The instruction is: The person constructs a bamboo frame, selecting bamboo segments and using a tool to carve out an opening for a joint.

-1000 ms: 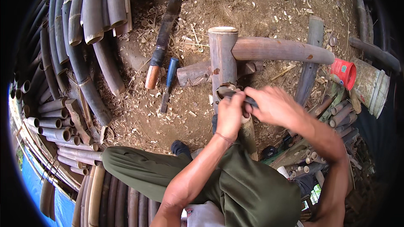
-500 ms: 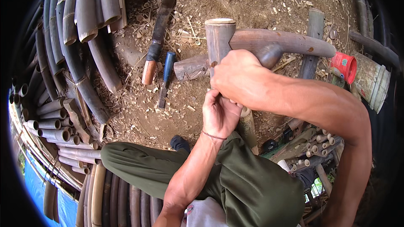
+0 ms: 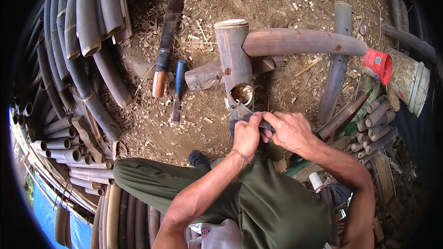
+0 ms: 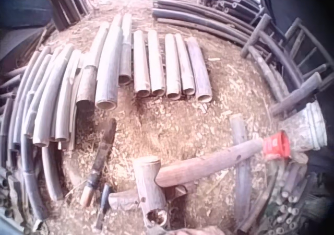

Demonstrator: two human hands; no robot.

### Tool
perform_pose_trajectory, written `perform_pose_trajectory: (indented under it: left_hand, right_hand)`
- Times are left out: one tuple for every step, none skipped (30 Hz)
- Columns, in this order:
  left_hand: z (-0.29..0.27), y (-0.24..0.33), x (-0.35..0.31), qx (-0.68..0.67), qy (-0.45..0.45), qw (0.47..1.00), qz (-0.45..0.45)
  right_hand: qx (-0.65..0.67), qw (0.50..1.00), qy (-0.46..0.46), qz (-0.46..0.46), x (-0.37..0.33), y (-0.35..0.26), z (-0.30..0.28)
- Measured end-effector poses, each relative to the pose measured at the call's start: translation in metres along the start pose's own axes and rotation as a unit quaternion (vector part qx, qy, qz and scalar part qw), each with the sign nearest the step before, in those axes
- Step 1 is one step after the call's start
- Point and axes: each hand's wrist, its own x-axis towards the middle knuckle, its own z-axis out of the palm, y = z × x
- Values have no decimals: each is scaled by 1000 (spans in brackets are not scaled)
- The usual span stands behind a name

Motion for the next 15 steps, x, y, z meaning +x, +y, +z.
perform_pose_trajectory:
  left_hand:
    - [-8,4,-1,66,7,998,-1]
    - [-14,4,2,136,15,990,16]
    - [-20,9,4,206,25,978,32]
    - [-25,15,3,263,27,963,47]
    - [-27,25,1,321,26,945,64]
    - [-32,22,9,355,42,931,71]
    - [-42,22,13,388,23,916,93]
    - [-42,30,12,430,34,898,88]
    - [-41,38,11,470,44,878,83]
    - [-44,40,14,503,52,855,112]
    - [-45,44,15,534,61,831,140]
    - [-44,59,12,514,15,854,83]
    - [-44,57,16,523,14,846,101]
    - [-45,55,19,531,15,839,119]
    - [-45,53,20,538,16,831,138]
  right_hand:
    - [50,998,38,27,-3,-3,18]
    - [100,992,70,41,-4,-6,33]
    - [120,988,51,82,-4,-14,39]
    - [150,981,104,71,-3,-19,51]
    - [179,969,159,61,-1,-22,65]
    - [192,964,169,74,1,-25,75]
    - [222,956,167,96,3,-31,83]
    - [247,948,166,109,5,-37,86]
    - [273,940,165,122,8,-42,89]
    - [292,933,167,130,11,-45,95]
    - [291,930,189,121,18,-49,101]
    - [296,931,172,129,20,-50,102]
    - [301,931,155,137,20,-51,102]
    - [306,931,164,115,19,-49,100]
    - [310,930,174,94,15,-45,97]
